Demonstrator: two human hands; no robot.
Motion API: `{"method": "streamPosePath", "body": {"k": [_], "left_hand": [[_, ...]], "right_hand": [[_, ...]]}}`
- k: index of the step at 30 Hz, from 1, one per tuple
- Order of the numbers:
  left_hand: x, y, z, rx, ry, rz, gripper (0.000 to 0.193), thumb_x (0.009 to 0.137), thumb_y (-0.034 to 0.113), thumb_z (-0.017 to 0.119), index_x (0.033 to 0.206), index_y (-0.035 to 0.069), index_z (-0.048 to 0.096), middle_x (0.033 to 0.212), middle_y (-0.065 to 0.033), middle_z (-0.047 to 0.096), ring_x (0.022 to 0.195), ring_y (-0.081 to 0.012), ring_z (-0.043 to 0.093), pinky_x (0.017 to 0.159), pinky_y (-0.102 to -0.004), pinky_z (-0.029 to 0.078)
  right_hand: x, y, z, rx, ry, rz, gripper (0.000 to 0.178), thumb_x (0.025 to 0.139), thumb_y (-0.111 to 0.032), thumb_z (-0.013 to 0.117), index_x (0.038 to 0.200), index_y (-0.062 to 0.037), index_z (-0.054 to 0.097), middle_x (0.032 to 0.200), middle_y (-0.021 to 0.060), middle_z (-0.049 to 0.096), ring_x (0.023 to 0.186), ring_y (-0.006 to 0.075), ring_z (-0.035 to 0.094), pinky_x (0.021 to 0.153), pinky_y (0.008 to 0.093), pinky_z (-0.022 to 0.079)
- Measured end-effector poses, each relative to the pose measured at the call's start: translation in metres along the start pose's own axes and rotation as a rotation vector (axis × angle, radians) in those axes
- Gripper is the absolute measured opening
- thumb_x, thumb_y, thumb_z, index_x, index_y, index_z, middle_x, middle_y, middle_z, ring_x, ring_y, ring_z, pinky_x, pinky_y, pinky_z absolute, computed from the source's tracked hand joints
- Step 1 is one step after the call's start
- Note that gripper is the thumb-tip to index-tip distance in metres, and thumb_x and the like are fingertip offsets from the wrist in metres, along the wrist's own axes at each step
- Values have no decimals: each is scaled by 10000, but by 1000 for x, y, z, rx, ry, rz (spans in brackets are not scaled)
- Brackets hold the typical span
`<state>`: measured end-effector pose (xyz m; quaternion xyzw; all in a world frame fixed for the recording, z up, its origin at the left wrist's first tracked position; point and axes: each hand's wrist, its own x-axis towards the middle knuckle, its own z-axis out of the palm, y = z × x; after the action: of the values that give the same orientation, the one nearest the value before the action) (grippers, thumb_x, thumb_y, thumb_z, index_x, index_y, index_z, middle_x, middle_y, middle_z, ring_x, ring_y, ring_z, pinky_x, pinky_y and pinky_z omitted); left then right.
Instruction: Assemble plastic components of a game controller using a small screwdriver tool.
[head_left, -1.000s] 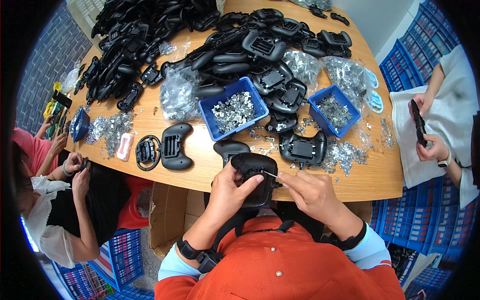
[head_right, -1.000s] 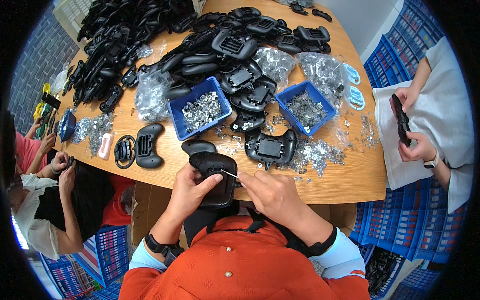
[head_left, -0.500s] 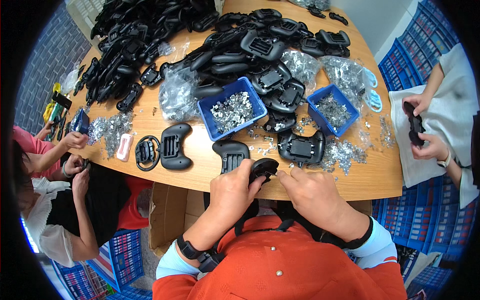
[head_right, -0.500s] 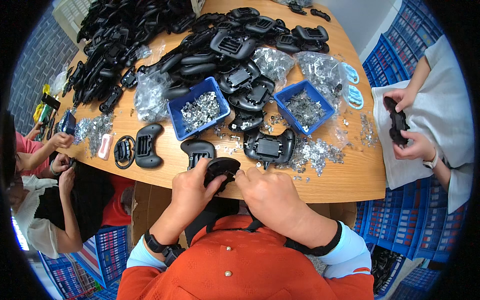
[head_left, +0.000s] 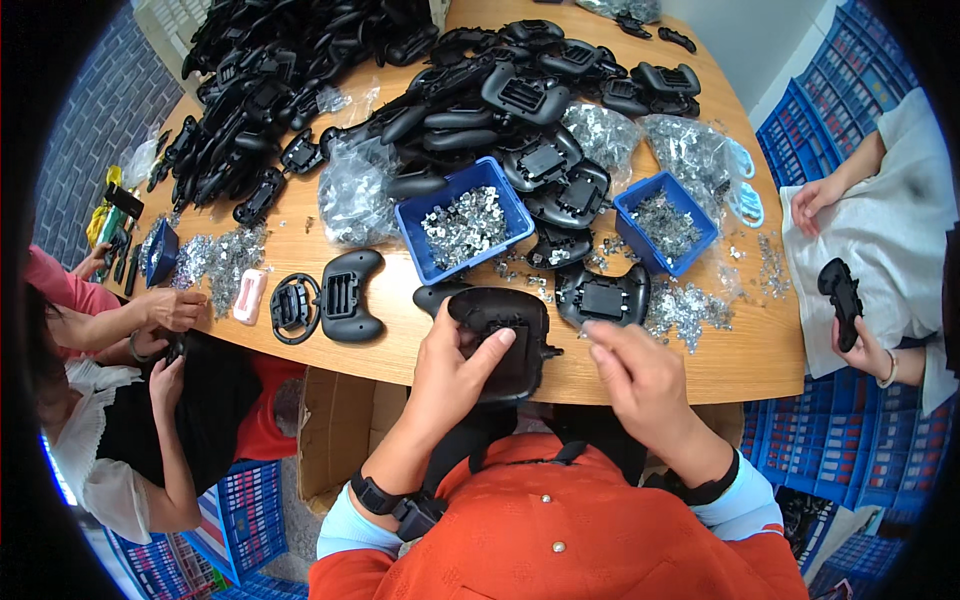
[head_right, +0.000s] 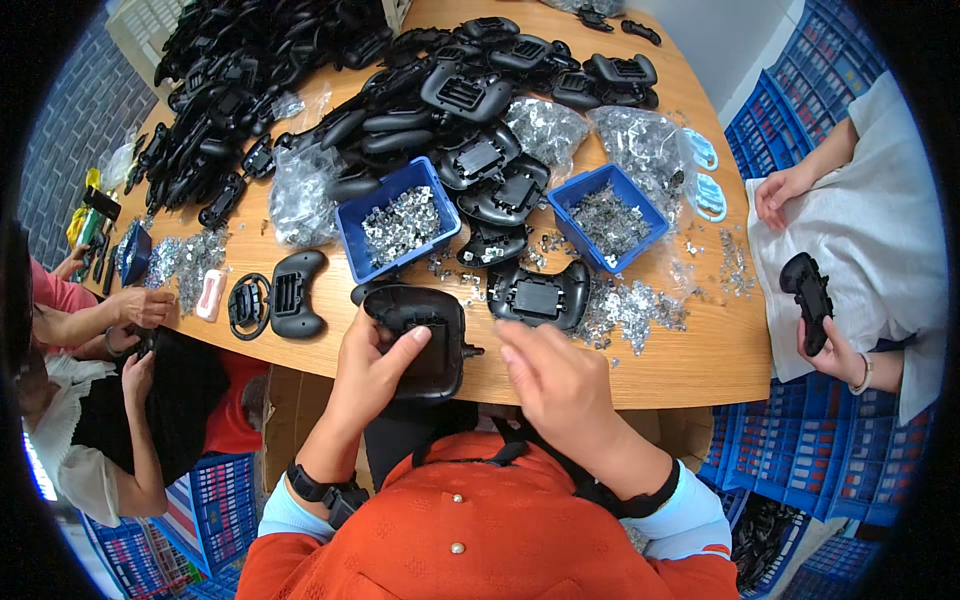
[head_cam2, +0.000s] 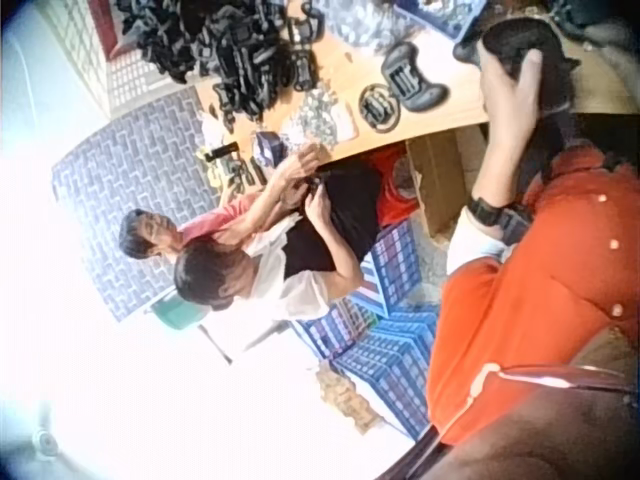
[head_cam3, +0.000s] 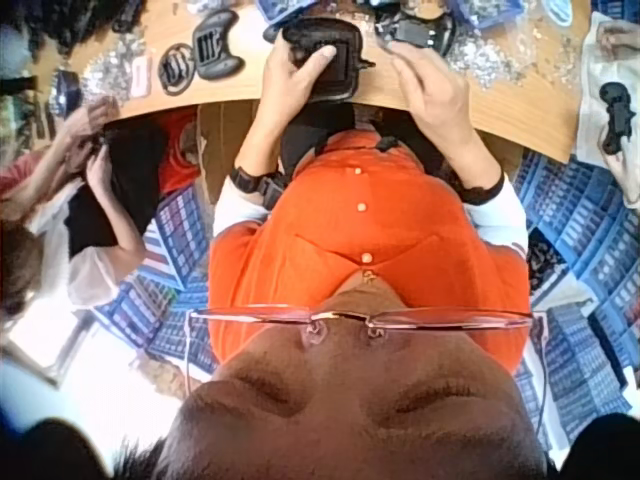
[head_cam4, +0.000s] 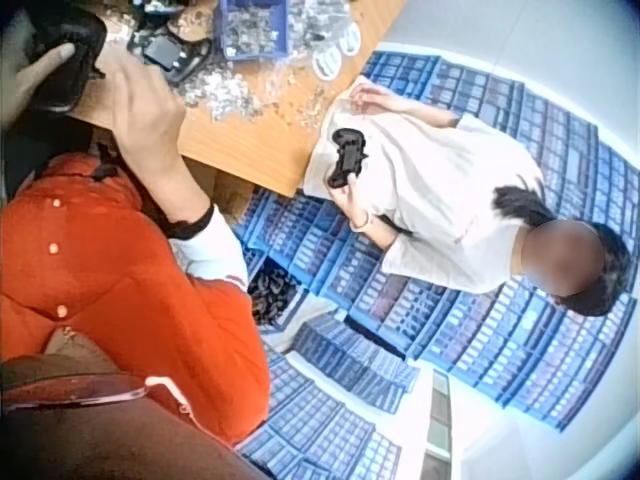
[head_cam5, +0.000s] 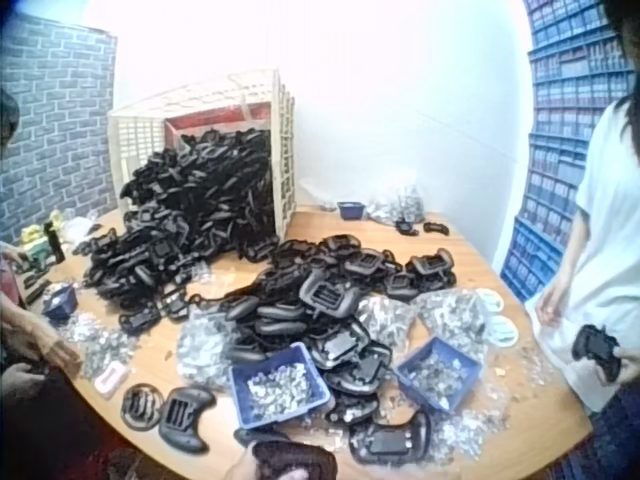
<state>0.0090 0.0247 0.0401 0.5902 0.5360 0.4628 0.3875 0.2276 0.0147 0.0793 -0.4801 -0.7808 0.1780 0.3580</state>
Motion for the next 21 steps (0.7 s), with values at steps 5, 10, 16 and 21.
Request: {"method": "streamPosePath", "body": {"k": [5,10,16,21], "left_hand": [[0,2,7,-622,-163,-283,307,943,88,628,1205,13,486,1136,-95,616,1021,-139,612,865,-294,537],[-2,14,17,-406,31,-274,580,863,19,708,1312,11,339,1129,-102,534,954,-149,618,828,-301,544],[-6,10,17,-684,-275,-12,1246,706,318,876,1540,37,-5,1494,-196,311,1374,-275,369,1138,-403,284],[-5,3,19,-992,-258,-305,1011,767,373,790,1512,51,188,1433,-187,426,1311,-302,459,1089,-447,396]], "right_hand": [[1,11,17,774,-160,519,211,932,-152,649,1077,-2,620,876,-35,591,807,30,504,703,210,420],[7,4,27,872,-94,525,192,877,-148,714,878,-37,557,723,-51,534,653,17,433,579,219,393],[11,-13,32,514,-1,171,344,830,-234,779,1003,-48,545,662,24,522,542,84,467,507,251,404],[13,-6,34,409,-19,-48,296,939,-120,592,1210,-4,569,1055,199,649,888,324,677,676,368,541]]}}
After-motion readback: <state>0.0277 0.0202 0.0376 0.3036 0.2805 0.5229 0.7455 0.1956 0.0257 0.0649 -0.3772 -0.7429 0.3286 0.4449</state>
